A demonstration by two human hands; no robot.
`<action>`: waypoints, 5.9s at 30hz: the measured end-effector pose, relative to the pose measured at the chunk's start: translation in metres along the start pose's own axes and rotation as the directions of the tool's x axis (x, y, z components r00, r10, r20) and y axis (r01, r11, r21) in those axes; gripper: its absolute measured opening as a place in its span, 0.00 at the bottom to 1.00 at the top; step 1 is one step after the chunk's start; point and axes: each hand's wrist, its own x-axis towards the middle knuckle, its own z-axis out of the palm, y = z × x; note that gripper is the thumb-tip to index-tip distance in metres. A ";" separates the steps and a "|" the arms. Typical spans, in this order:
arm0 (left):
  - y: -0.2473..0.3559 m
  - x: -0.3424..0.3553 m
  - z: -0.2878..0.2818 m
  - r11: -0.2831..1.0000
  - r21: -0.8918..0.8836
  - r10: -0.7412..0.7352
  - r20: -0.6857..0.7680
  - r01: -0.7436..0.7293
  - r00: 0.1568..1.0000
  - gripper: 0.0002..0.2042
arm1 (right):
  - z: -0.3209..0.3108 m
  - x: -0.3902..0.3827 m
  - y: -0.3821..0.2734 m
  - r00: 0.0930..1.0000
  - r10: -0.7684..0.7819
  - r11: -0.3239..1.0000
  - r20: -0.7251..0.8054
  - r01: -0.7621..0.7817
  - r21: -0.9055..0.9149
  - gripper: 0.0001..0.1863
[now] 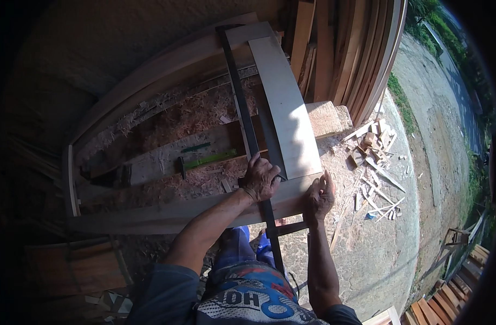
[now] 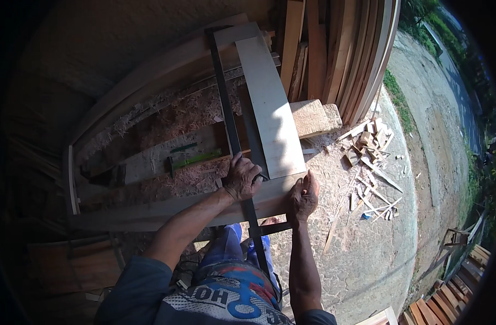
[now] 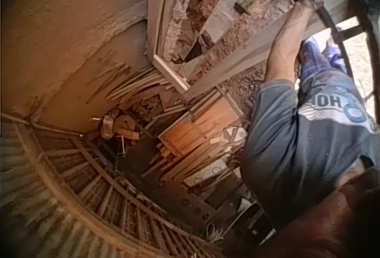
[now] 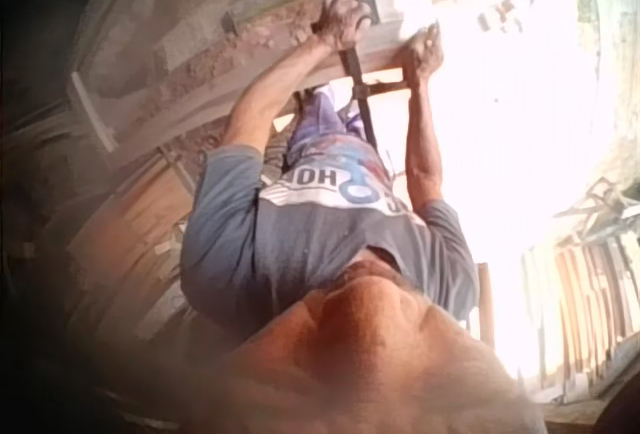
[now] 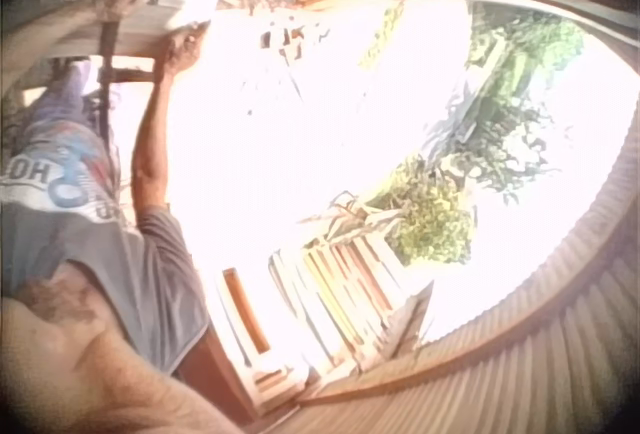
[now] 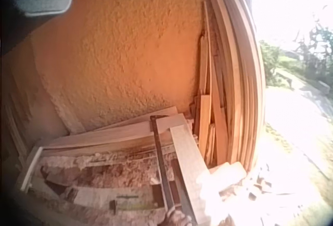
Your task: The person saws a wooden frame with a hand saw, then attaches a clamp to the wood and strikes the frame with a hammer.
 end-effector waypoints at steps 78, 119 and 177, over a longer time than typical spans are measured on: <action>0.000 -0.005 0.003 0.998 0.043 -0.041 -0.030 0.043 0.999 0.19 | -0.165 0.003 -0.003 0.755 0.417 0.804 0.507 -0.566 0.183 0.30; 0.001 -0.004 -0.002 0.999 -0.007 -0.038 0.001 0.038 0.999 0.18 | -0.114 0.028 0.007 0.706 0.372 0.794 0.602 -0.578 0.188 0.29; -0.007 0.113 -0.180 0.949 -0.315 -0.195 -0.569 0.007 0.799 0.23 | -0.027 -0.036 -0.102 0.878 -0.138 0.988 0.458 0.157 -0.004 0.29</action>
